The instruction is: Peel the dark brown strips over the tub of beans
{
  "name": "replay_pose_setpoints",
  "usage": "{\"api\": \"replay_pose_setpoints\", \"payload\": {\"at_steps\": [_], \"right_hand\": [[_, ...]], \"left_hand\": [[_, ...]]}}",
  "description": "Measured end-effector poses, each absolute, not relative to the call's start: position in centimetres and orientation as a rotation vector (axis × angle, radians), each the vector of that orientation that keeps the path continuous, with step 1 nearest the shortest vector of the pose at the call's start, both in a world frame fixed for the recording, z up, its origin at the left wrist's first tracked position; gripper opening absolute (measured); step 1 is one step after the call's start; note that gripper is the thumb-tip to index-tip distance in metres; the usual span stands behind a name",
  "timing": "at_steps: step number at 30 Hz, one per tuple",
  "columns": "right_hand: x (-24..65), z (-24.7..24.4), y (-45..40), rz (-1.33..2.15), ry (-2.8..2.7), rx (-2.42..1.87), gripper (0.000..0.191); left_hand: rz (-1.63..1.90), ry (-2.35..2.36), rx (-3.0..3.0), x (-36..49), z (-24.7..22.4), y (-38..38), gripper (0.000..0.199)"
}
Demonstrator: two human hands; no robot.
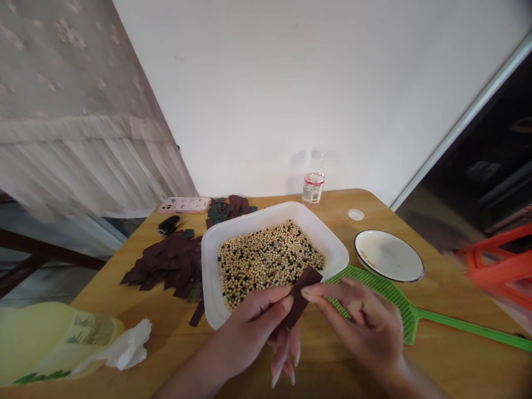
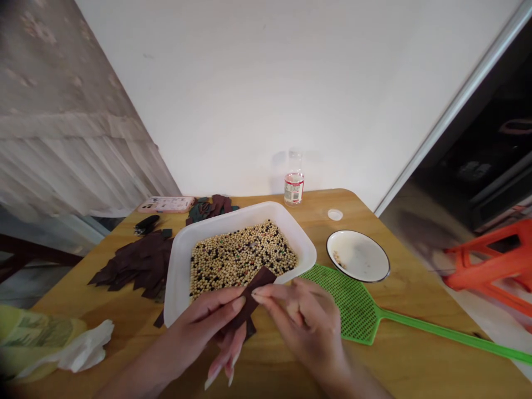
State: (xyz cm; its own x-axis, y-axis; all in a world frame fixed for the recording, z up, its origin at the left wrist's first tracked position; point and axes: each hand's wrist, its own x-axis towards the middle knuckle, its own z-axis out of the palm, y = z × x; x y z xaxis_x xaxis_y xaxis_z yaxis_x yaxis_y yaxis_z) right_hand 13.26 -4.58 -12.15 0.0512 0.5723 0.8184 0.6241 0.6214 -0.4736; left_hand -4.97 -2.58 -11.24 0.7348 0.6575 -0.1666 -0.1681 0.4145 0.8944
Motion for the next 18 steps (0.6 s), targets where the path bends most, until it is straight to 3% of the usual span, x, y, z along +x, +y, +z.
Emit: {"api": "replay_pose_setpoints", "payload": {"at_steps": [4, 18], "right_hand": [[13.2, -11.98, -4.6, 0.009, -1.509, -1.049, 0.042], [13.04, -11.98, -4.6, 0.001, -1.538, -1.065, 0.037]], "left_hand": [[0.533, 0.557, 1.001, -4.96, -11.34, -2.62, 0.031], [0.49, 0.578, 1.027, -4.88, -11.13, -2.75, 0.034]]}}
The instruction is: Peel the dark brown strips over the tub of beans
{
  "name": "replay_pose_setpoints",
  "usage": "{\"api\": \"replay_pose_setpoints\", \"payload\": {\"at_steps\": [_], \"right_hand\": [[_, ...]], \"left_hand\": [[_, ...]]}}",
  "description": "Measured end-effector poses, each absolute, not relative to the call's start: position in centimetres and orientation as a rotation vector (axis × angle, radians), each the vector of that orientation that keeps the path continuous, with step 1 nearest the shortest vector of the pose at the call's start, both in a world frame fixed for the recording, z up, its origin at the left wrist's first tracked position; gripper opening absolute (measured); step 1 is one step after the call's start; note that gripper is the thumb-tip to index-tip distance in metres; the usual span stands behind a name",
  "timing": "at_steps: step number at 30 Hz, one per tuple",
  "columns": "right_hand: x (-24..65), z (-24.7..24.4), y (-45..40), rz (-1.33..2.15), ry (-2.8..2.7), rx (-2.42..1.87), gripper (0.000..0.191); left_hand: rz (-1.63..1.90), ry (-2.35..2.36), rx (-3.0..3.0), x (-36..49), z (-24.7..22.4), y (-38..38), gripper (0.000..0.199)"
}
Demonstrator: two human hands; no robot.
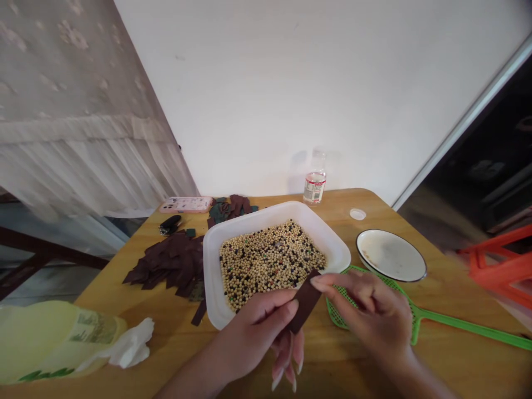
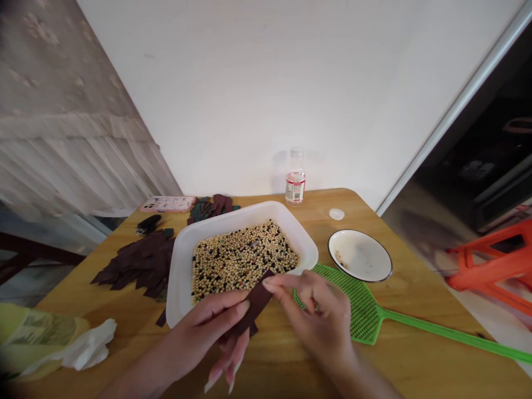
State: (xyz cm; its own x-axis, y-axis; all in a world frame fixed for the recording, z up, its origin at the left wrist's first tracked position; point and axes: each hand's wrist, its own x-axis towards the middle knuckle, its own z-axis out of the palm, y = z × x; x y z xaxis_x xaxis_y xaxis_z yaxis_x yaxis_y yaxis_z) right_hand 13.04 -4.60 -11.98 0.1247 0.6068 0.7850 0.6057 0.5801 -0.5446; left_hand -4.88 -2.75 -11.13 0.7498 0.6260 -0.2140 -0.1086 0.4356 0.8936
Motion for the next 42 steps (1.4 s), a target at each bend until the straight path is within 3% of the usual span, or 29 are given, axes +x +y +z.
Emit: {"api": "replay_pose_setpoints", "payload": {"at_steps": [9, 22, 42], "right_hand": [[13.02, -12.03, -4.54, 0.023, -1.509, -1.055, 0.045], [12.84, -11.79, -4.54, 0.028, -1.605, -0.98, 0.038], [13.02, -11.97, -4.53, 0.036, -1.589, -0.98, 0.046]], "left_hand": [[0.432, 0.601, 1.088, -4.83, -11.1, -2.83, 0.034], [0.428, 0.59, 1.082, -4.8, -11.05, -2.9, 0.036], [0.5, 0.597, 1.057, -4.74, -11.33, -2.7, 0.035]]}}
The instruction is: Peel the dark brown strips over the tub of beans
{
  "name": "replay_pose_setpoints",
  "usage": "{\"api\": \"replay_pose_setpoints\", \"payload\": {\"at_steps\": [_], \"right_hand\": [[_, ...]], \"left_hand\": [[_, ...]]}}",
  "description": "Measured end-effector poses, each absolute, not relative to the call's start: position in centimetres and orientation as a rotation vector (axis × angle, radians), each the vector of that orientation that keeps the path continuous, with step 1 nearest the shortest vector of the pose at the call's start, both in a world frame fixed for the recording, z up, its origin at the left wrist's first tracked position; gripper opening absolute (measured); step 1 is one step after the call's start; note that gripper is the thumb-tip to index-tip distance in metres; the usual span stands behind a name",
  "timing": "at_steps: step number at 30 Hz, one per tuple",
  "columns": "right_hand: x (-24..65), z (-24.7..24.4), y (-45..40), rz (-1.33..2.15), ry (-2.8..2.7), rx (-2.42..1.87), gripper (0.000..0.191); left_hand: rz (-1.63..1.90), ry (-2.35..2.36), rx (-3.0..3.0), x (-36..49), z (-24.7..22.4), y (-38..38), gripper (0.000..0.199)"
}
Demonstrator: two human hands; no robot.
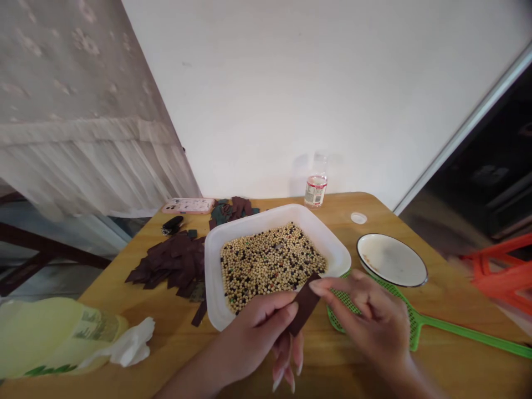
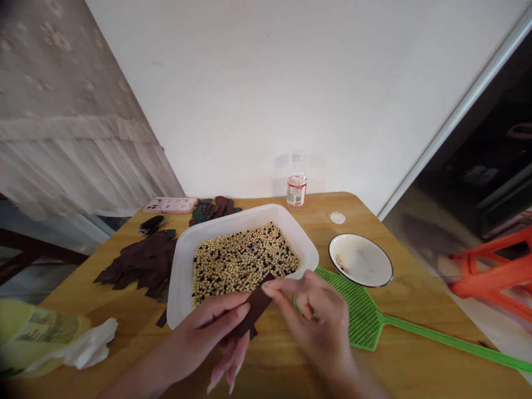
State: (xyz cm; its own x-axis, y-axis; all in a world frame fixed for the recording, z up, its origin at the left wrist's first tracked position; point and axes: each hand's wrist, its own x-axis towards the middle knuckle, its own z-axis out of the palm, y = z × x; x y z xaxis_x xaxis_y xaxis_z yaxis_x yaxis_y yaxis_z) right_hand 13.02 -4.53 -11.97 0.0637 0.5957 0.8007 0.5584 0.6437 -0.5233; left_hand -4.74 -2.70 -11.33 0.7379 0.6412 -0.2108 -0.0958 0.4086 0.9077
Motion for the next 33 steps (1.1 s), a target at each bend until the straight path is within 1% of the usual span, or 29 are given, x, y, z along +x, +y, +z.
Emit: {"api": "replay_pose_setpoints", "payload": {"at_steps": [10, 14, 21, 26, 31, 33], "right_hand": [[13.04, -12.03, -4.45, 0.033, -1.661, -0.942, 0.043], [13.24, -11.97, -4.3, -0.019, -1.582, -0.999, 0.043], [12.87, -11.96, -4.5, 0.026, -1.599, -1.029, 0.024], [12.73, -12.17, -4.48, 0.056, -1.508, -1.003, 0.029], [13.2, -12.18, -4.44, 0.071, -1.653, -1.012, 0.019], [13.3, -12.08, -4.43, 0.086, -1.683, -1.012, 0.018]], "left_hand": [[0.533, 0.572, 1.065, -4.83, -11.45, -2.68, 0.037], [0.518, 0.609, 1.068, -4.86, -11.38, -2.6, 0.039], [0.492, 0.577, 1.052, -4.79, -11.26, -2.7, 0.036], [0.469, 0.574, 1.051, -4.78, -11.2, -2.75, 0.035], [0.495, 0.579, 1.043, -4.92, -11.24, -2.57, 0.036], [0.498, 0.576, 1.048, -4.93, -11.34, -2.58, 0.035]]}}
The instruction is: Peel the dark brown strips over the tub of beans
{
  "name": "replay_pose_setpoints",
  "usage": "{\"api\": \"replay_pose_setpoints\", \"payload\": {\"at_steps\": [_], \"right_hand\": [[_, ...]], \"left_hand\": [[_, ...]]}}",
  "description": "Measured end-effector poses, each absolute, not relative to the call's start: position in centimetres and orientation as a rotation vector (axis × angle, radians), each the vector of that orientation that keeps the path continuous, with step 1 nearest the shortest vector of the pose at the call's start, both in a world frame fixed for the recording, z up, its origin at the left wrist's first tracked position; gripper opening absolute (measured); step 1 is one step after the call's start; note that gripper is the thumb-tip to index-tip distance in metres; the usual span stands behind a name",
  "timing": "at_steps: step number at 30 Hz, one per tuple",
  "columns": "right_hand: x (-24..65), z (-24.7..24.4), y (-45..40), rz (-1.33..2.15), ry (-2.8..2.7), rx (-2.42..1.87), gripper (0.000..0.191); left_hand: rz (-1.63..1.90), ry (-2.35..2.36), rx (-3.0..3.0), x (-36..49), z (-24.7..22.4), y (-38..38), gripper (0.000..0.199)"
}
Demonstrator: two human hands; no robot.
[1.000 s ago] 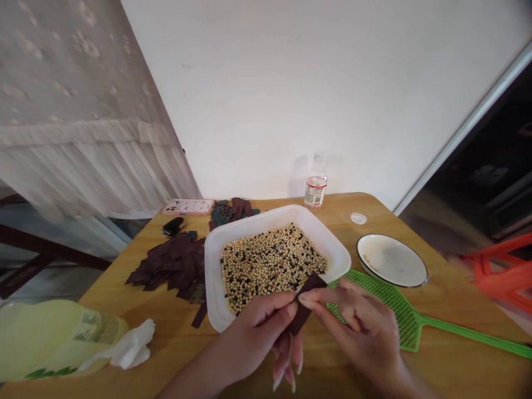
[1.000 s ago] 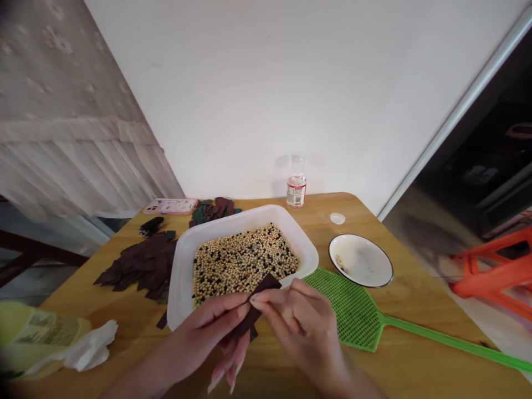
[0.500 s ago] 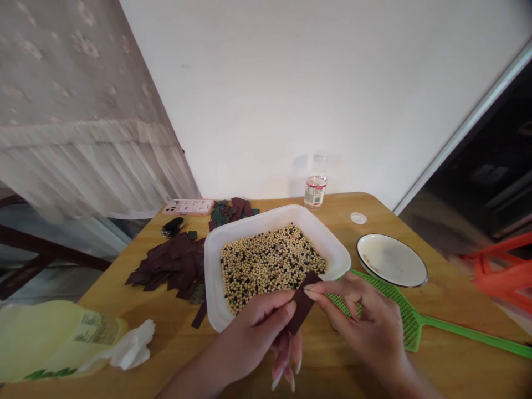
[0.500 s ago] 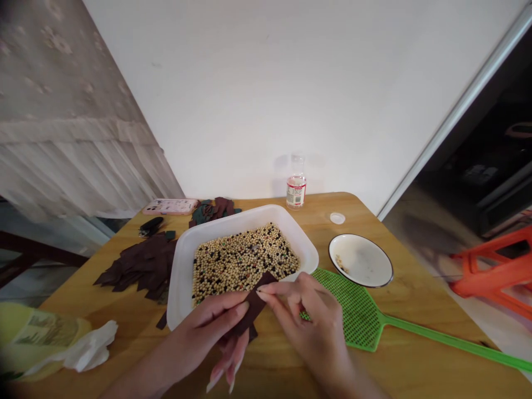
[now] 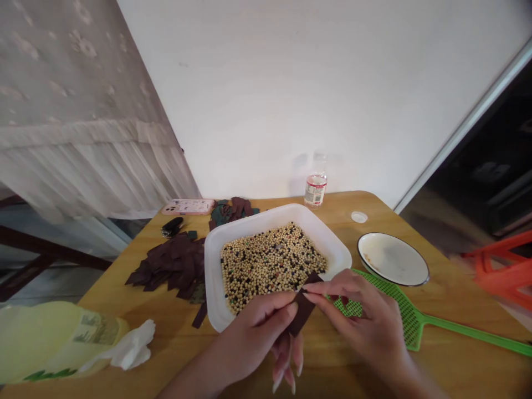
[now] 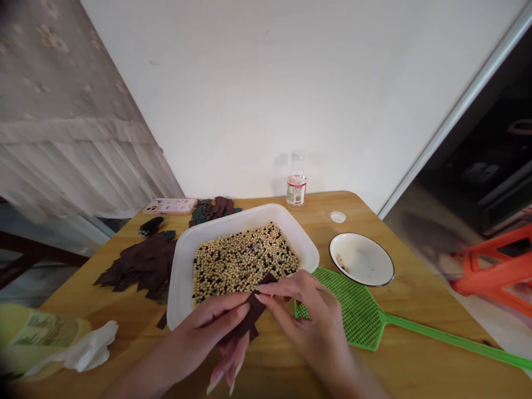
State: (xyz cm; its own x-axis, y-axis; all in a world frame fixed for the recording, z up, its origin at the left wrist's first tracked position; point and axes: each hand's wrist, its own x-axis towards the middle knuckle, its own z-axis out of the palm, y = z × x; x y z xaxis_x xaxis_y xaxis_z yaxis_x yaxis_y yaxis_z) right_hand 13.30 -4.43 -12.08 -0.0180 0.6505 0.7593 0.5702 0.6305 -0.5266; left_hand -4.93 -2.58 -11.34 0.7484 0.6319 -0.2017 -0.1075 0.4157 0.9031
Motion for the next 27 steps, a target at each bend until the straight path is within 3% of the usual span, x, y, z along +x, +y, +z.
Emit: {"api": "replay_pose_setpoints", "payload": {"at_steps": [16, 27], "right_hand": [[12.83, -12.12, -4.76, 0.041, -1.559, -1.029, 0.035], [13.03, -12.54, -4.69, -0.037, -1.63, -1.005, 0.03]], "left_hand": [[0.445, 0.589, 1.07, -4.86, -11.14, -2.84, 0.035], [0.465, 0.598, 1.065, -4.82, -11.24, -2.86, 0.036]]}}
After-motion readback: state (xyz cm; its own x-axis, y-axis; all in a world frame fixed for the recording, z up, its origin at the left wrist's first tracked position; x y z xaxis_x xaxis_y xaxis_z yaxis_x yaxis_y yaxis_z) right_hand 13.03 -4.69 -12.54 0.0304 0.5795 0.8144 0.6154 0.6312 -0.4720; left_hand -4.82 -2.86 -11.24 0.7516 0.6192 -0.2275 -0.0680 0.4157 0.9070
